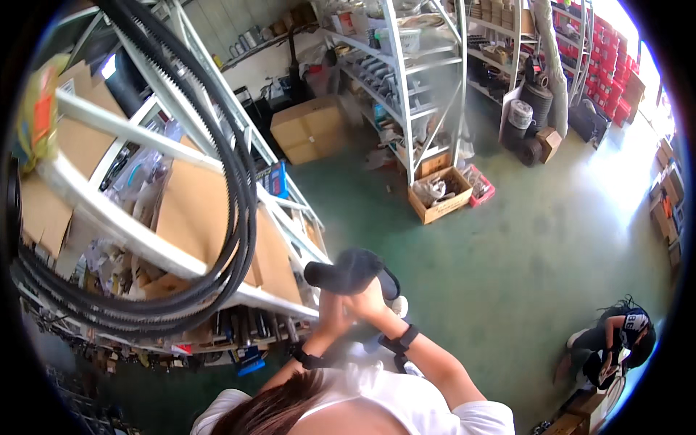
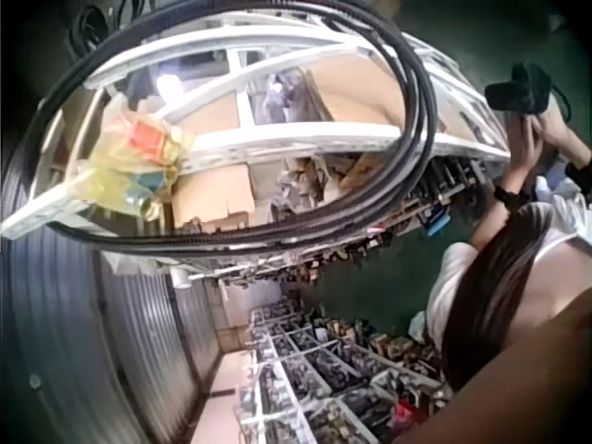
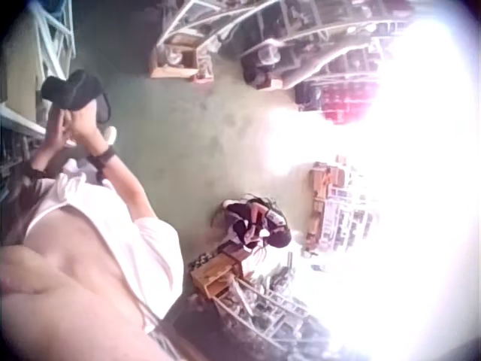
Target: The person picks up various industrial components and tools from a shelf, places them into a black cloth, and then organizes items within plastic containers and boxes.
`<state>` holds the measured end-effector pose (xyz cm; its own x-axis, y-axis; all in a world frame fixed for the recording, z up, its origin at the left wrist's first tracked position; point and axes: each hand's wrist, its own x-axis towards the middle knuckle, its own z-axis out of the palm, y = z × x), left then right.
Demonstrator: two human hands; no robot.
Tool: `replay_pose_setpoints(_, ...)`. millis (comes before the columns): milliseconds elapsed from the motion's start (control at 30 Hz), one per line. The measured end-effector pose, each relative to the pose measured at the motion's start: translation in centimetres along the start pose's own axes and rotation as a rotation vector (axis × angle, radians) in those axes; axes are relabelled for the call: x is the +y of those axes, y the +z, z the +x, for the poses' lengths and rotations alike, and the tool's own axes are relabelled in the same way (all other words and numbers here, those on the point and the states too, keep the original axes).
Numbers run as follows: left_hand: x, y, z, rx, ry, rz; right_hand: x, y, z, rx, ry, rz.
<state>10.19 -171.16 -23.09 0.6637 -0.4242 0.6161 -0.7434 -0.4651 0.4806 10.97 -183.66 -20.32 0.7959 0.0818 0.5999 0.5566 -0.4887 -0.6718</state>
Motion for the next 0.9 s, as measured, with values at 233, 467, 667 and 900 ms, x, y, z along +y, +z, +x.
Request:
replay_pose_setpoints(233, -3.0, 5.3, 7.2, 0.053, -0.006, 0.076, 7.6, -4.2, 5.9, 0.031, -0.081, -0.159)
replay_pose_setpoints(467, -3.8, 8.7, 16.4, 0.210, -0.073, 0.100, 13.2, -9.9, 11.7, 0.036, -0.282, -0.352)
replay_pose_setpoints(667, -4.1, 11.2, 19.7, 0.219, -0.231, 0.101, 17.4, -10.2, 14.3, -0.085, -0.257, -0.185)
replay_pose_setpoints(900, -3.5, 13.3, 20.6, 0.388, -0.535, 0.333, 20.8, -10.2, 18.0, -0.299, -0.381, 0.078)
